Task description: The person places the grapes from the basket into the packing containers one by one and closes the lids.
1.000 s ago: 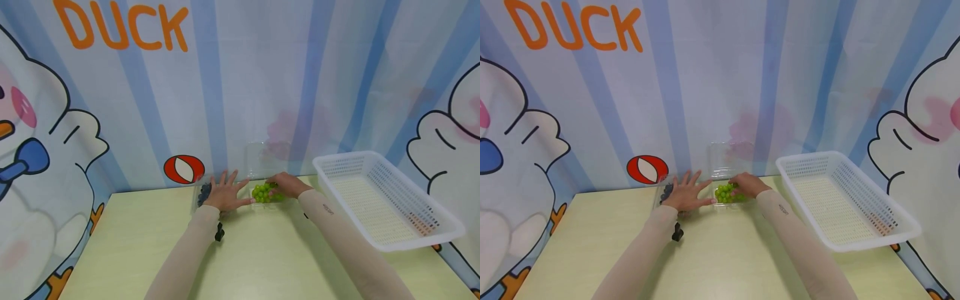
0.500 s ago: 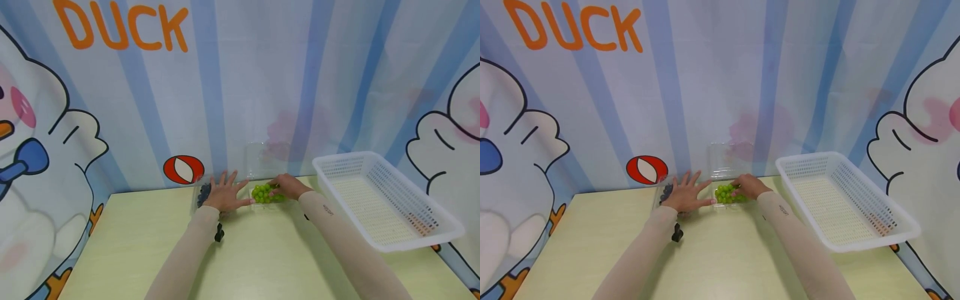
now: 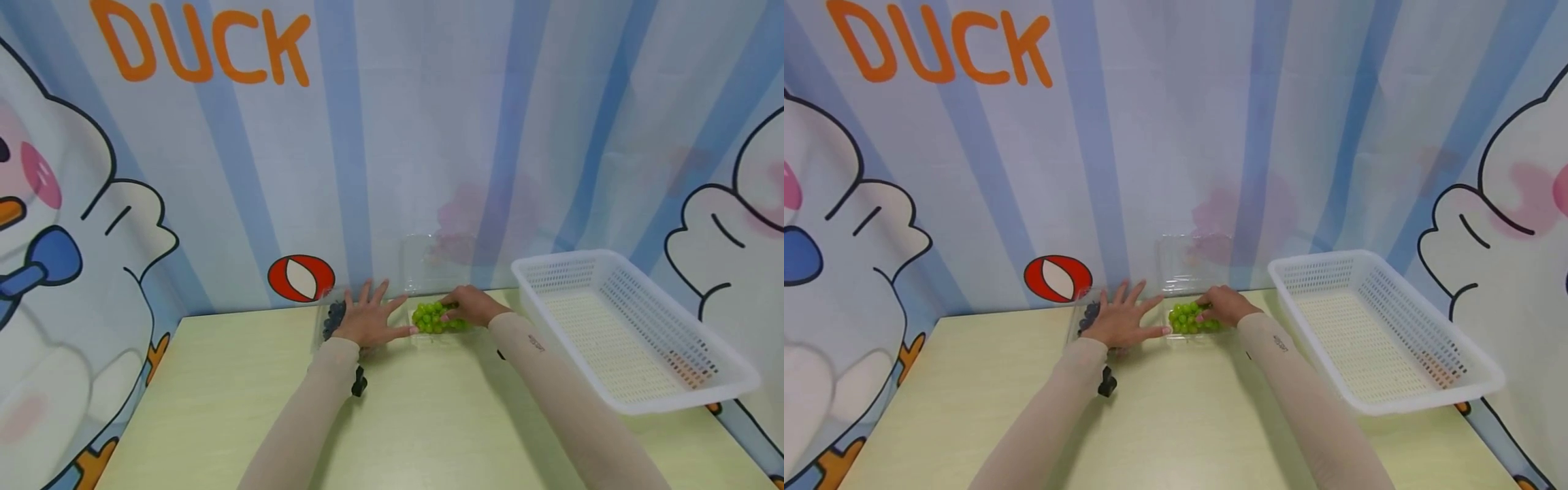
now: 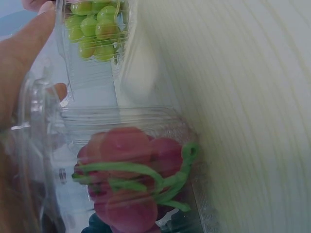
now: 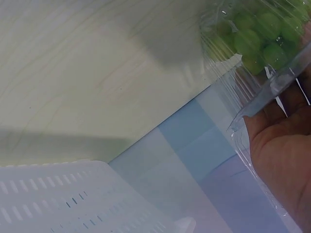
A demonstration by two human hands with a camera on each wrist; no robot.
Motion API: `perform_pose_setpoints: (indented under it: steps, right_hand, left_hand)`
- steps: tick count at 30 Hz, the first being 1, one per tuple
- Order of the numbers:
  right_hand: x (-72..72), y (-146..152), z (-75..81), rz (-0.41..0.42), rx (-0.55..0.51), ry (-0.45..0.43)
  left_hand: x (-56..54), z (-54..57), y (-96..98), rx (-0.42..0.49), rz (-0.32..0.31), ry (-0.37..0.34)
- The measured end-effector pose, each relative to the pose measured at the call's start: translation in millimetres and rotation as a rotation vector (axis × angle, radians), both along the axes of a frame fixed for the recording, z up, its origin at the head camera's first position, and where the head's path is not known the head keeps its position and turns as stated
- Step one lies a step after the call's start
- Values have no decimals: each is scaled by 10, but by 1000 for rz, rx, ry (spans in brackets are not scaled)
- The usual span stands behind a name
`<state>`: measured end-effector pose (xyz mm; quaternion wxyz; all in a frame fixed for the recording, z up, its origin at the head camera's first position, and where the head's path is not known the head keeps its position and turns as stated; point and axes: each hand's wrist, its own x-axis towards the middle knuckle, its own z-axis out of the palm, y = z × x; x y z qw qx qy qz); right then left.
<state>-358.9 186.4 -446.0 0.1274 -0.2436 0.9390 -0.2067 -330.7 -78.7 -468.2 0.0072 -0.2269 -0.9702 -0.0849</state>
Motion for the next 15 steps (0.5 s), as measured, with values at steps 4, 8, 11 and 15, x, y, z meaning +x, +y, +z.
perform_pose_setpoints:
  steps: [4,8,11,15]
  right_hand:
    - [-4,-2,20,5,-1,0]
    - [-7,-6,37,18,0,13]
    - [-10,-5,28,18,-4,10]
    - [-8,-3,-3,3,-9,-4]
  left_hand:
    - [-5,6,3,-12,4,2]
    - [-13,8,2,-14,6,1]
    - [-15,5,2,-16,4,2]
    - [-9,-6,1,-15,-3,5]
